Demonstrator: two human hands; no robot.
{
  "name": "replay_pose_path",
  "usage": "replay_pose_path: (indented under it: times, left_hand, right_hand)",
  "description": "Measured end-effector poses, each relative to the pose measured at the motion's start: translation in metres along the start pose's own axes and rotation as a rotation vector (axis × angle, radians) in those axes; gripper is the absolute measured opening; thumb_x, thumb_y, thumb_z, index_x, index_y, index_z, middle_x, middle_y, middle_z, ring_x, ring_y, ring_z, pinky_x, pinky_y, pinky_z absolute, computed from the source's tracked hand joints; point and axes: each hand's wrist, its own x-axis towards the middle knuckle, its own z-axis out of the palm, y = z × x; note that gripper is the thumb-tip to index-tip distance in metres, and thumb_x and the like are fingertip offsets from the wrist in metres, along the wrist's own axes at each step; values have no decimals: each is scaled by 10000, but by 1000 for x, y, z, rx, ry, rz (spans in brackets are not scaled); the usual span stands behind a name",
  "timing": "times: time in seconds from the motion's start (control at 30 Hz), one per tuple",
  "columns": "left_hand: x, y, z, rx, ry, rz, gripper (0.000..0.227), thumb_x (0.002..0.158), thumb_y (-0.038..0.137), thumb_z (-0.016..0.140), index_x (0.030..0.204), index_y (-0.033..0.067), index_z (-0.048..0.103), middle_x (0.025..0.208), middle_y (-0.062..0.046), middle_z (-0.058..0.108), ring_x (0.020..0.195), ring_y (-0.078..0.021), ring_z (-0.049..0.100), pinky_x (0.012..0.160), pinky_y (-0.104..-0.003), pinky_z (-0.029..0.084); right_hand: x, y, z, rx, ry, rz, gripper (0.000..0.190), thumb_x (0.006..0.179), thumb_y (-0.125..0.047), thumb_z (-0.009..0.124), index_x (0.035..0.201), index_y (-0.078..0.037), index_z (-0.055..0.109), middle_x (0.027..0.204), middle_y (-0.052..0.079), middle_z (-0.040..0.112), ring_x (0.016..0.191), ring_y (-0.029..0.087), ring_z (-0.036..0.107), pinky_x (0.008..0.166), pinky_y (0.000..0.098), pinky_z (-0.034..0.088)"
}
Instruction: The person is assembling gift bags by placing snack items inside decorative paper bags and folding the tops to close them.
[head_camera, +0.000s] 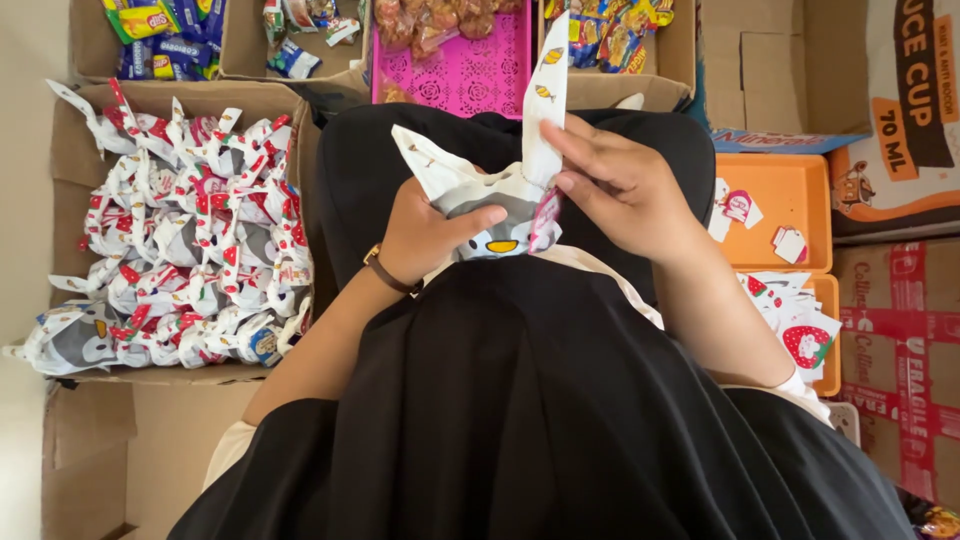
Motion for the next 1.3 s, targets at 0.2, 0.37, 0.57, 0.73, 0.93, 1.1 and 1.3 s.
replay_pose_path:
  times: [0.2,0.37,0.57,0.73,0.93,1.1,1.3]
  left_hand:
    - [-2,3,6,-27,-70,-7,450,721,157,964,1091,25,745,917,-141,723,876,-194,692,851,-365,569]
    - [-1,-6,9,-79,-61,7,428,754,215,946,1072,21,737,890,-134,714,836,-183,674,804,-374,568]
    - [2,-7,1,-415,22,38,333,1061,235,559,1203,-56,635,1093,-112,690,883,-97,601,817,-228,500]
    - [8,-10,8,-363,230,75,315,1055,319,596,901,57,676,688,-26,630,636,-80,640,596,-224,559]
    - [9,-8,11,-370,293,102,316,1053,335,603,895,74,686,707,-30,640,664,-85,632,643,-240,555]
    - [17,-53,3,-383,248,127,252,1065,253,599,1080,31,718,775,-78,702,723,-137,717,646,-246,592]
    - [2,-5,13,-190,196,266,349,1082,164,585,1389,-2,584,931,-159,733,901,-194,738,817,-304,632]
  right_hand:
    - [-17,34,12,221,117,10,262,917,106,716,1178,85,702,1366,307,614,1286,370,606,1061,516,521]
    - [-21,45,33,404,191,64,457,919,159,664,1363,115,564,1440,252,566,1213,382,648,999,433,580]
    - [-21,35,29,449,130,212,648,1001,207,528,1594,28,335,1664,168,364,1320,312,636,1107,308,518]
    - [-12,50,49,447,320,30,319,949,181,621,1265,131,624,1339,279,605,1099,455,709,974,444,599]
    - [-9,44,50,440,311,74,380,974,147,607,1351,124,563,1399,316,581,1136,436,703,1010,454,585]
    - [-9,40,52,412,304,130,447,957,153,662,1386,89,554,1378,288,597,1139,402,703,968,416,606]
    - [-8,44,54,272,380,332,148,963,85,675,1097,75,738,917,152,691,443,167,620,369,232,520]
